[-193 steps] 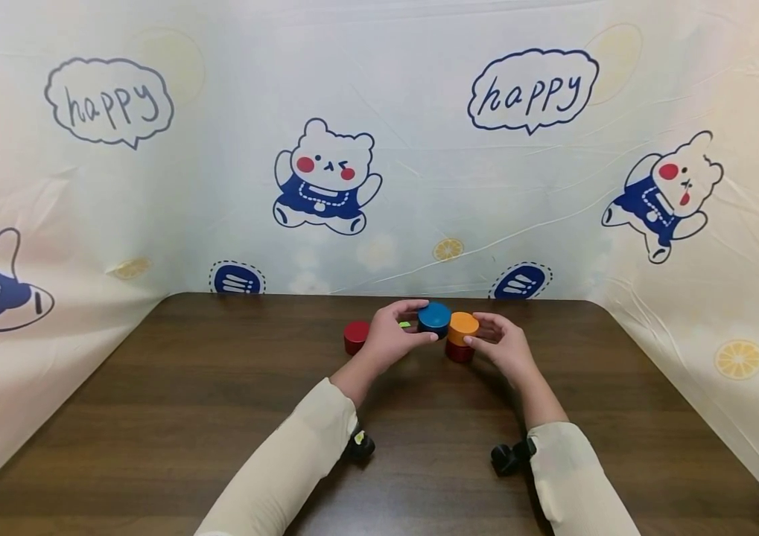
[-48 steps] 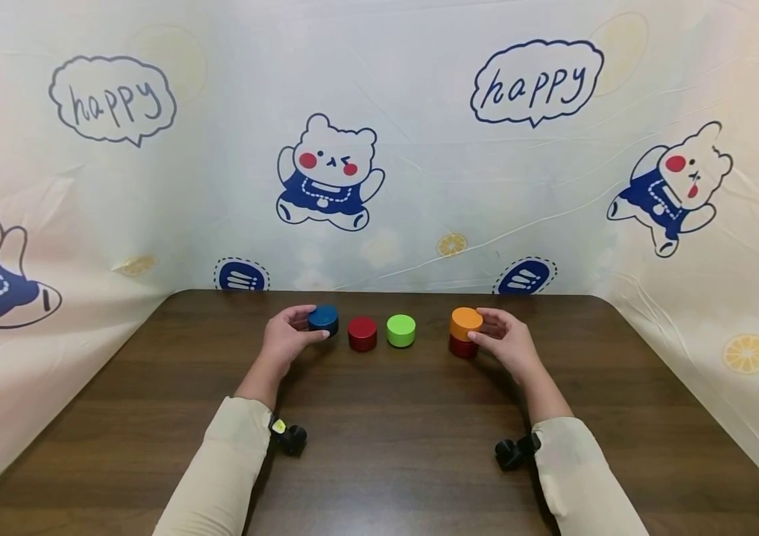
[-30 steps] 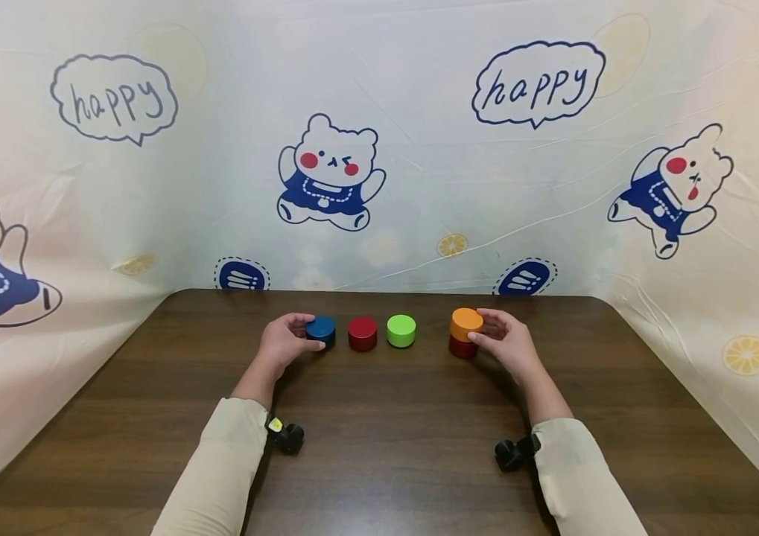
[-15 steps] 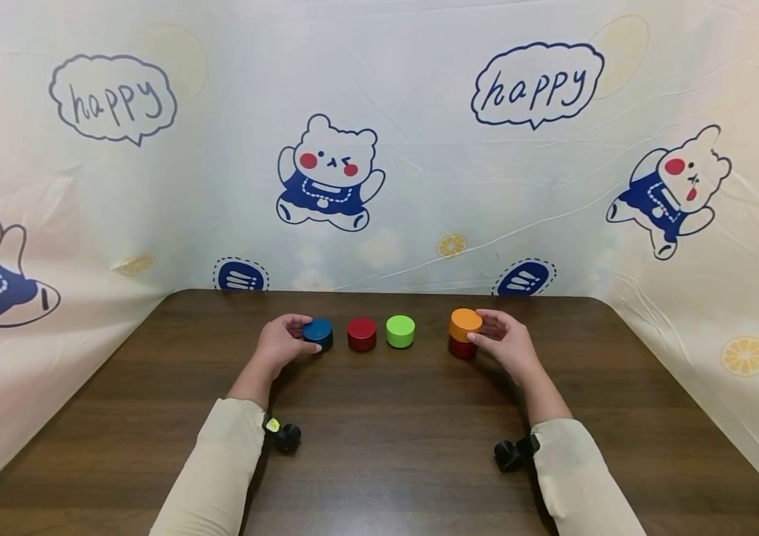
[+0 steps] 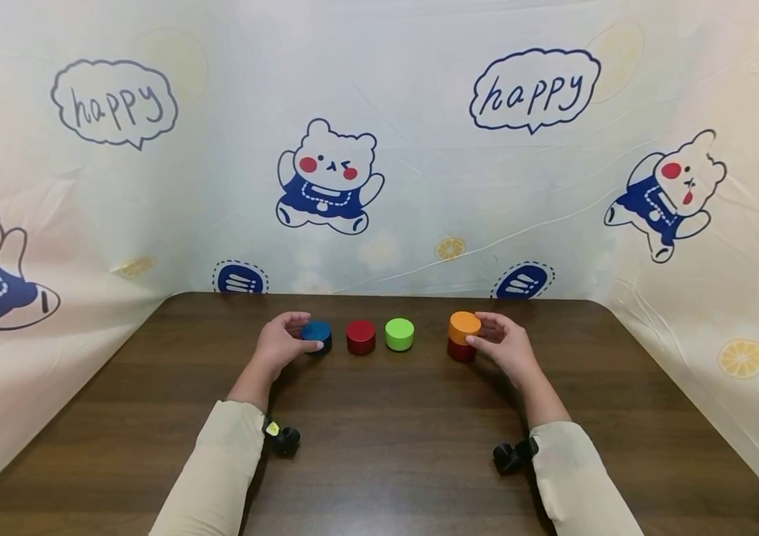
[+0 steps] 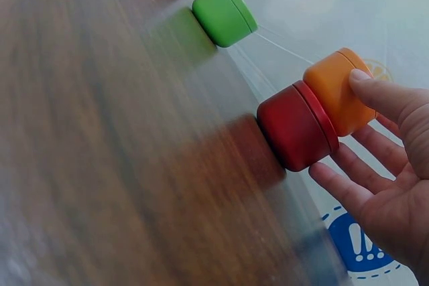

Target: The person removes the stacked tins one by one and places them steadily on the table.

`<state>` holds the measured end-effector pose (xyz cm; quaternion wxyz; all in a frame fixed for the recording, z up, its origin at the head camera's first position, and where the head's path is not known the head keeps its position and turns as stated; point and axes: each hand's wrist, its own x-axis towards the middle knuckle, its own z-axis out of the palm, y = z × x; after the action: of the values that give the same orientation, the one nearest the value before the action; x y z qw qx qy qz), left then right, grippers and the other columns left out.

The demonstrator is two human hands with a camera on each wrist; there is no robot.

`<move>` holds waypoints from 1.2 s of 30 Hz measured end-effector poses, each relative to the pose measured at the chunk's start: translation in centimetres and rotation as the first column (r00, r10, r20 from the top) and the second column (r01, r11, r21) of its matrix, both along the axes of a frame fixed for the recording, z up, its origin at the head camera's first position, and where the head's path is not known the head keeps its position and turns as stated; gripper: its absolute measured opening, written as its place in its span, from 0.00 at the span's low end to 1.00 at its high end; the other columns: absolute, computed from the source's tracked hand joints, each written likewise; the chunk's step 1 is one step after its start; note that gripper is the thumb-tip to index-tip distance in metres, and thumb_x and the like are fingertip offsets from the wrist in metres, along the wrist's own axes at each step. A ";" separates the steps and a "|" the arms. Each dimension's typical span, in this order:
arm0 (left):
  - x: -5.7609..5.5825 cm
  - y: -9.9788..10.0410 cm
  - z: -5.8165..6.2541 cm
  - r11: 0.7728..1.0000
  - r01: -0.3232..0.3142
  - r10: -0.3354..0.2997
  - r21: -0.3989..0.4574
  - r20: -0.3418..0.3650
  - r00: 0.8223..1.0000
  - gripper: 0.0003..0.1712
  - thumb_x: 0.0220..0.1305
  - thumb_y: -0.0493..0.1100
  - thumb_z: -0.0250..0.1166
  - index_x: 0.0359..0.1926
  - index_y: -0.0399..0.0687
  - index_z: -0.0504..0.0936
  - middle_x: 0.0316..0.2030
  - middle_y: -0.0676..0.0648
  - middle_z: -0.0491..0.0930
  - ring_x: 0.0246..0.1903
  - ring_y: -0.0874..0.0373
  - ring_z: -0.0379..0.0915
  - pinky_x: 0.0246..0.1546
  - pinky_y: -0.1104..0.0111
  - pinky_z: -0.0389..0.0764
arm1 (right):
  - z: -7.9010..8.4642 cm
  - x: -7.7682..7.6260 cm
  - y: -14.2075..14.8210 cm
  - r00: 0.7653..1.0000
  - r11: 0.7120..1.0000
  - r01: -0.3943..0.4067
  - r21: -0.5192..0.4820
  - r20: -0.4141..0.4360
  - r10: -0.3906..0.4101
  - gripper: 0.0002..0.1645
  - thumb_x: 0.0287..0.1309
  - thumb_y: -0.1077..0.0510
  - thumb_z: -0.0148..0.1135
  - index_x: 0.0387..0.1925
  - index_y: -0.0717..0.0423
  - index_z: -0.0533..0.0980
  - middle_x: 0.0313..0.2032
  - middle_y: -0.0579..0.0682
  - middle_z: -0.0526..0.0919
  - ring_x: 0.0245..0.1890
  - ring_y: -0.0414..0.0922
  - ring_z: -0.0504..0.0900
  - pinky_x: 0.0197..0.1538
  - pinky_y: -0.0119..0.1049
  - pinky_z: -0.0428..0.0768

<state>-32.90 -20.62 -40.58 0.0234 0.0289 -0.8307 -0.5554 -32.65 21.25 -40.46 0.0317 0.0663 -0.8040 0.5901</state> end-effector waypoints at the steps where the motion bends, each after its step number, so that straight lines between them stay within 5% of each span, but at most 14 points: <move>1: 0.0 0.0 0.0 1.000 -0.001 0.001 0.001 -0.007 1.000 0.40 0.52 0.38 0.76 0.65 0.41 0.69 0.64 0.38 0.70 0.63 0.42 0.64 0.63 0.50 0.67 | 0.0 0.0 0.0 1.000 1.000 0.001 0.001 -0.001 -0.001 0.35 0.56 0.56 0.71 0.64 0.55 0.69 0.61 0.58 0.75 0.59 0.54 0.75 0.61 0.46 0.74; 36: 1.1 2.2 2.7 1.000 0.014 -0.011 0.019 -0.166 0.986 0.36 0.53 0.42 0.76 0.63 0.48 0.73 0.61 0.40 0.72 0.62 0.43 0.67 0.61 0.53 0.71 | -0.1 0.0 0.1 1.000 1.000 0.006 0.009 -0.016 -0.006 0.34 0.56 0.56 0.71 0.63 0.54 0.70 0.60 0.57 0.76 0.58 0.54 0.75 0.61 0.47 0.74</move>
<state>-31.80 -18.44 -37.88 0.0887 -0.0225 -0.8203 -0.5645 -32.67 21.32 -40.57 0.0398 0.0687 -0.8066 0.5858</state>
